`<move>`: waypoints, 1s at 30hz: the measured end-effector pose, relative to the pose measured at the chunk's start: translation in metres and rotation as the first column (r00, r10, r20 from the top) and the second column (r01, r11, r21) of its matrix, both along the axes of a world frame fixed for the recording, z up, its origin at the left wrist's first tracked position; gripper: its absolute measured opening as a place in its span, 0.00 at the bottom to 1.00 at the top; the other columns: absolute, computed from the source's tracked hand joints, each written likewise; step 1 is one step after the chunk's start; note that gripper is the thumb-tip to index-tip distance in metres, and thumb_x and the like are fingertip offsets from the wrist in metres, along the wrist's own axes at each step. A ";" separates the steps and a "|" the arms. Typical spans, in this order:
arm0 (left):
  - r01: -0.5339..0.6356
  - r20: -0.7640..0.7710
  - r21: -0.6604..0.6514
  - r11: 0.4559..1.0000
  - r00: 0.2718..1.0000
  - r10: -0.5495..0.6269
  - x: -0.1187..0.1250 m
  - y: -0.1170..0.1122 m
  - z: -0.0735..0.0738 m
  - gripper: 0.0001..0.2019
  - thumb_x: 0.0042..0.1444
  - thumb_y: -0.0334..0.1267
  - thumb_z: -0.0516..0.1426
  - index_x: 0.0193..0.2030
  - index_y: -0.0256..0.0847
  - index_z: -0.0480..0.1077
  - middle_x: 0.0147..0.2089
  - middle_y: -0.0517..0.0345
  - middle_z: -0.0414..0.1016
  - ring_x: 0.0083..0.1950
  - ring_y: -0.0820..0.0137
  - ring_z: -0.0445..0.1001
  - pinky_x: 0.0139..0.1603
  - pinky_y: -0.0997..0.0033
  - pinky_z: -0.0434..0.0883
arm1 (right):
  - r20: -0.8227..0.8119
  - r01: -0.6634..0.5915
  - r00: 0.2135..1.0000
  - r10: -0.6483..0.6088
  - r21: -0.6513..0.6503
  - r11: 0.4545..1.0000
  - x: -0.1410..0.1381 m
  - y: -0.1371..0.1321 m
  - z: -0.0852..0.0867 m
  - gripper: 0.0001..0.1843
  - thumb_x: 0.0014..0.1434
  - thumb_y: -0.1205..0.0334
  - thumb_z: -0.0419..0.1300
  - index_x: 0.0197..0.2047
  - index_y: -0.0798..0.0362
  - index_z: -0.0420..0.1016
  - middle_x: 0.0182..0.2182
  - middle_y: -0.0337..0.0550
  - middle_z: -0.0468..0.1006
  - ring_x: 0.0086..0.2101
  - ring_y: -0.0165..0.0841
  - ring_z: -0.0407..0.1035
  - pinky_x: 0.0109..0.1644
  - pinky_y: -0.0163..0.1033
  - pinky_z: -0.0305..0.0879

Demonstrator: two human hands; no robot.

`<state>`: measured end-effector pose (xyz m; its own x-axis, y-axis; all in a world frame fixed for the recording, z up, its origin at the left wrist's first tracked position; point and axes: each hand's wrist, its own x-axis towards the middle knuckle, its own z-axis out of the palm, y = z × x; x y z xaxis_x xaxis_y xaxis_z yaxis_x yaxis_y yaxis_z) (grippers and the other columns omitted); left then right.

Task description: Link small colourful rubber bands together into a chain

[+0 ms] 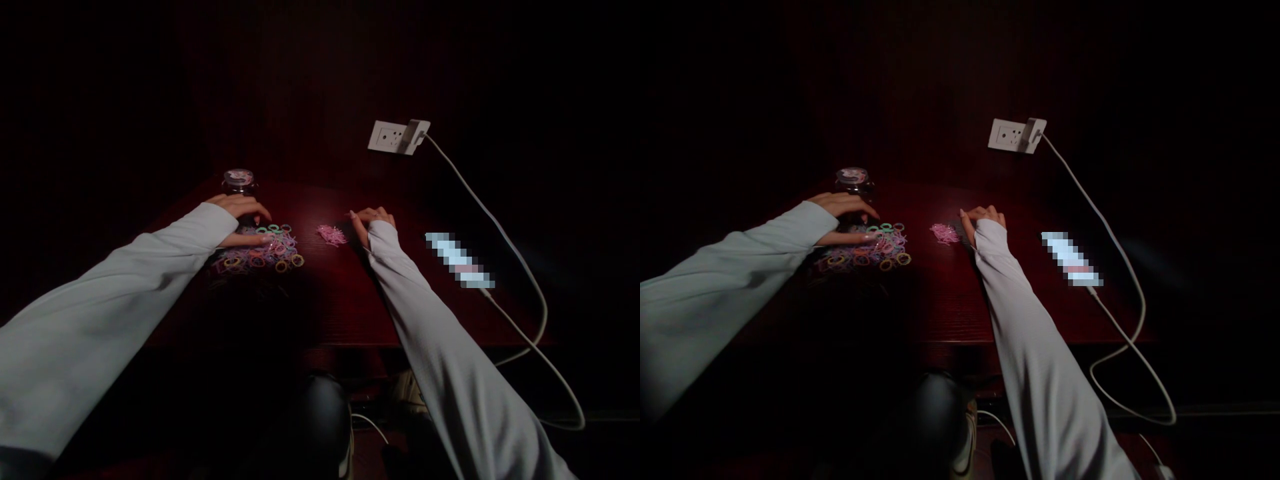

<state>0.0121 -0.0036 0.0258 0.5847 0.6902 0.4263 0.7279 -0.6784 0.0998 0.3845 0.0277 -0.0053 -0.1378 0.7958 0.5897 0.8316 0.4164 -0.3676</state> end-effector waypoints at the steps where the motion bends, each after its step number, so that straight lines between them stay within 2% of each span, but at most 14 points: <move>1: 0.015 -0.004 -0.018 1.000 1.000 -0.015 0.000 0.001 0.000 0.29 0.62 0.66 0.61 0.60 0.50 0.78 0.49 0.54 0.84 0.53 0.58 0.79 0.54 0.62 0.69 | -0.007 0.020 1.000 -0.020 0.020 1.000 -0.001 -0.001 0.000 0.25 0.75 0.41 0.55 0.40 0.47 0.88 0.42 0.50 0.85 0.49 0.48 0.70 0.59 0.56 0.61; 4: 0.065 -0.038 -0.066 0.996 0.997 -0.068 0.003 -0.001 0.002 0.38 0.57 0.68 0.65 0.69 0.50 0.73 0.57 0.50 0.83 0.56 0.56 0.78 0.57 0.61 0.71 | 0.013 0.059 0.998 -0.059 0.037 0.998 -0.007 -0.003 0.003 0.23 0.76 0.44 0.54 0.45 0.47 0.87 0.43 0.50 0.85 0.49 0.46 0.71 0.57 0.53 0.62; 8: 0.046 -0.139 -0.113 0.993 0.988 -0.061 0.009 -0.007 0.008 0.45 0.53 0.71 0.66 0.72 0.50 0.71 0.65 0.48 0.79 0.60 0.54 0.76 0.61 0.59 0.71 | 0.131 0.094 0.987 -0.099 0.039 0.995 -0.017 -0.007 0.006 0.22 0.78 0.47 0.52 0.47 0.47 0.86 0.44 0.49 0.85 0.49 0.45 0.72 0.55 0.49 0.62; 13: -0.011 -0.243 -0.208 0.978 0.969 -0.040 0.010 -0.010 0.011 0.46 0.53 0.71 0.65 0.74 0.51 0.69 0.67 0.49 0.78 0.63 0.52 0.77 0.63 0.58 0.72 | 0.229 0.054 0.971 -0.064 0.048 0.997 -0.028 -0.012 0.006 0.21 0.77 0.50 0.53 0.45 0.48 0.86 0.42 0.49 0.85 0.48 0.44 0.72 0.52 0.46 0.62; 17: -0.013 -0.228 -0.227 0.974 0.973 -0.040 0.011 -0.010 0.010 0.45 0.56 0.69 0.64 0.76 0.52 0.67 0.64 0.51 0.80 0.65 0.53 0.77 0.64 0.61 0.72 | 0.245 -0.008 0.970 0.000 0.034 0.999 -0.031 -0.015 0.005 0.21 0.77 0.51 0.53 0.44 0.48 0.86 0.42 0.48 0.85 0.47 0.44 0.72 0.53 0.47 0.61; 22: 0.119 -0.121 -0.231 0.966 0.981 -0.150 0.010 -0.009 0.005 0.36 0.59 0.63 0.65 0.70 0.49 0.75 0.58 0.51 0.83 0.59 0.59 0.81 0.62 0.67 0.73 | 0.212 -0.136 0.969 0.123 0.046 0.990 -0.032 -0.013 0.001 0.20 0.76 0.51 0.55 0.40 0.47 0.86 0.39 0.46 0.85 0.45 0.42 0.73 0.54 0.47 0.59; 26: 0.166 -0.036 -0.220 0.961 0.983 -0.178 0.010 -0.005 0.000 0.28 0.61 0.62 0.65 0.59 0.46 0.82 0.55 0.49 0.84 0.53 0.63 0.82 0.59 0.68 0.75 | 0.128 -0.244 0.964 0.233 0.072 0.967 -0.043 -0.014 -0.004 0.18 0.75 0.52 0.57 0.41 0.46 0.87 0.38 0.44 0.85 0.43 0.40 0.72 0.56 0.47 0.58; 30: 0.206 0.060 -0.220 0.953 0.979 -0.197 0.011 -0.002 0.000 0.23 0.63 0.61 0.64 0.49 0.42 0.85 0.49 0.47 0.86 0.50 0.62 0.84 0.58 0.67 0.75 | 0.029 -0.378 0.925 0.378 0.025 0.925 -0.063 -0.022 -0.006 0.13 0.73 0.52 0.61 0.44 0.45 0.87 0.37 0.42 0.84 0.41 0.38 0.72 0.54 0.45 0.60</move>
